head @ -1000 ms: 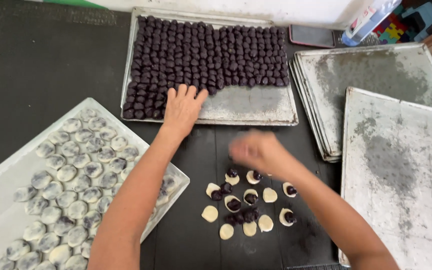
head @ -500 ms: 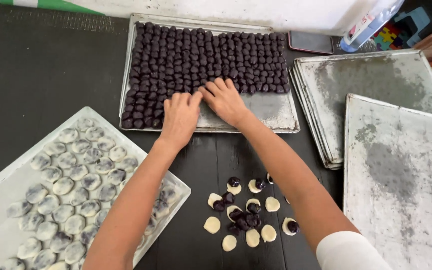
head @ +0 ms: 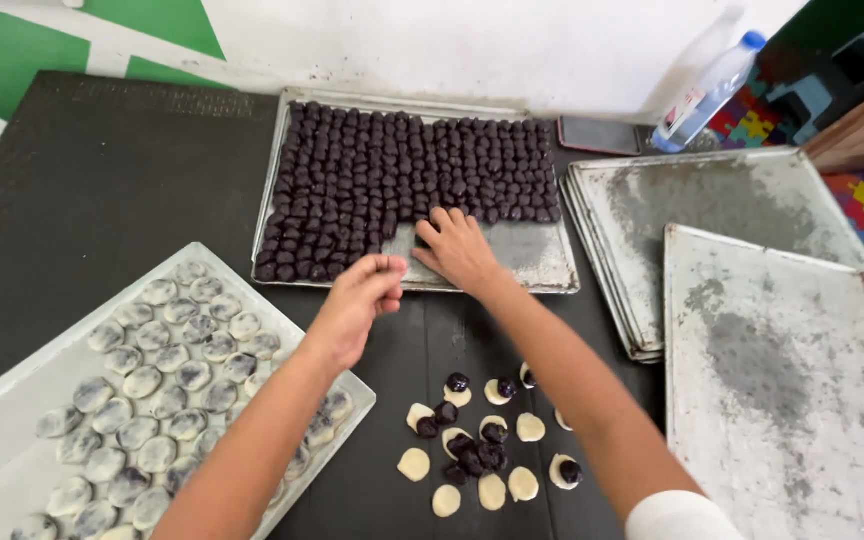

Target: The person flattens small white dough pieces, places dark round fillings on them, folds the dough around the filling, and arranges the finished sweets on a tray. The person repeats this process multiple times, handling dough and filling by hand.

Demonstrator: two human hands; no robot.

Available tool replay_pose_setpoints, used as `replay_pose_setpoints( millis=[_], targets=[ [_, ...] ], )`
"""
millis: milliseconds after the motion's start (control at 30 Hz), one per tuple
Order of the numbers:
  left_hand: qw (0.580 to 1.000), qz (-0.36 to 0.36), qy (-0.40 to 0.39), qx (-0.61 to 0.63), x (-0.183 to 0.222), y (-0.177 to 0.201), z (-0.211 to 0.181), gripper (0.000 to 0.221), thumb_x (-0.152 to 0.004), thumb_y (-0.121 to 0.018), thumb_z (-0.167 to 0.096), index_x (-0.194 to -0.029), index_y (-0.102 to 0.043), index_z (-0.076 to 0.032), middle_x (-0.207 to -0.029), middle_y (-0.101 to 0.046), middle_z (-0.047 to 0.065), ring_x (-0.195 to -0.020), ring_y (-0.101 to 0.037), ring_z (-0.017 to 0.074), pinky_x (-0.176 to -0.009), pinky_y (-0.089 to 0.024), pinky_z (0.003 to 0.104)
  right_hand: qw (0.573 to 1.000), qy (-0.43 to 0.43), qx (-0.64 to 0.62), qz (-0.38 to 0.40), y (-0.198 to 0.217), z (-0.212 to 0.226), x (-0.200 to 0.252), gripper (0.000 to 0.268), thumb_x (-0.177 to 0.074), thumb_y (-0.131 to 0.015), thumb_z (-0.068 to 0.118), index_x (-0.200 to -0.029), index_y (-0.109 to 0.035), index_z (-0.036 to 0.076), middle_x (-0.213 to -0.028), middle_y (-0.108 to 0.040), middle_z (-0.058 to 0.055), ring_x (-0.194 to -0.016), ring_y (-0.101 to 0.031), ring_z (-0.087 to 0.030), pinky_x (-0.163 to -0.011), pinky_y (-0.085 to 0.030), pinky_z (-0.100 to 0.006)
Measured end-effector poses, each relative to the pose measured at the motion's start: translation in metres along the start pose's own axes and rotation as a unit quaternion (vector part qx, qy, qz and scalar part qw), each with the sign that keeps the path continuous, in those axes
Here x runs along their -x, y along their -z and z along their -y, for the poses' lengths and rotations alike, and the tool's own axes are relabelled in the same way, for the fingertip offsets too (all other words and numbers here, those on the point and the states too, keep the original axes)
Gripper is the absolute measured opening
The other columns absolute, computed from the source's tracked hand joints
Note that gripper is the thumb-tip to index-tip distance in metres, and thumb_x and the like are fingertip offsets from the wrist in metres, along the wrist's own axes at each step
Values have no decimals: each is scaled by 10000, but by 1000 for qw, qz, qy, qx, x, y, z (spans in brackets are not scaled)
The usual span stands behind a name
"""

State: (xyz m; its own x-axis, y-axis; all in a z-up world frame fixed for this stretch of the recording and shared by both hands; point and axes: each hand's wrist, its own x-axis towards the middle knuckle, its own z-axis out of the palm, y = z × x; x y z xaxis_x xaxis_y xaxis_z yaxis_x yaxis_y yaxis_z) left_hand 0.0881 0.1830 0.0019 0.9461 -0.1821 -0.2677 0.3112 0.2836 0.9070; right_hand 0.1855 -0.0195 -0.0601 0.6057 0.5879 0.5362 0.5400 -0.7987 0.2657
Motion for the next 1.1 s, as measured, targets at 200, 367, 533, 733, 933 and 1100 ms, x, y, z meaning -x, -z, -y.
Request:
replay_pose_setpoints(
  millis=[200, 367, 533, 733, 933, 1100],
  targets=[
    [981, 60, -71, -173, 78, -22, -17, 456, -870, -581, -10, -1323, -540, -49, -1143, -666, 191, -849, -724, 234, -773, -612, 341, 943, -230, -235, 44, -36, -3, 12, 155, -879, -642, 184, -936, -574, 57, -954, -570, -160, -875, -625, -383, -742, -508, -466],
    [934, 69, -109, -333, 136, -15, 4, 214, -926, -589, -226, -1116, -680, -185, -798, -690, 92, -762, -680, 252, -724, -540, 365, 509, -497, -700, -63, 66, -8, 59, 168, -886, -610, 224, -976, -657, 90, -829, -674, -112, -567, -657, -225, -525, -562, -325],
    [893, 87, -159, -411, 166, -7, 57, 265, -904, -584, -135, -1156, -660, -160, -1186, -579, 137, -1094, -608, 395, -913, -507, 485, 404, -521, -752, -17, 166, 34, 128, 255, -978, -559, 177, -1147, -598, -11, -968, -690, -204, -693, -679, -278, -581, -570, -371],
    [833, 41, -219, -507, 180, -13, 67, 186, -952, -508, -99, -1108, -603, -129, -1026, -580, 85, -993, -623, 335, -861, -517, 406, 650, -408, -625, 142, 239, 67, 165, 452, -896, -592, 26, -1345, -545, 37, -1049, -678, -139, -819, -651, -198, -711, -568, -319],
    [823, 33, -199, -530, 196, -13, 74, 153, -970, -529, -185, -1120, -531, -159, -952, -543, 52, -940, -614, 268, -819, -506, 362, 859, -367, -265, 240, 229, 72, 211, 284, -872, -711, 198, -1137, -610, 210, -990, -678, 5, -840, -709, -204, -704, -585, -296],
    [711, 41, -305, -632, 178, 1, 114, 120, -1003, -489, -203, -1064, -534, -109, -945, -500, 49, -863, -542, 262, -764, -479, 370, 975, -105, -84, 179, 201, 87, 225, 154, -912, -599, 122, -1052, -642, 170, -1021, -559, -27, -911, -538, -231, -778, -443, -332]
  ],
)
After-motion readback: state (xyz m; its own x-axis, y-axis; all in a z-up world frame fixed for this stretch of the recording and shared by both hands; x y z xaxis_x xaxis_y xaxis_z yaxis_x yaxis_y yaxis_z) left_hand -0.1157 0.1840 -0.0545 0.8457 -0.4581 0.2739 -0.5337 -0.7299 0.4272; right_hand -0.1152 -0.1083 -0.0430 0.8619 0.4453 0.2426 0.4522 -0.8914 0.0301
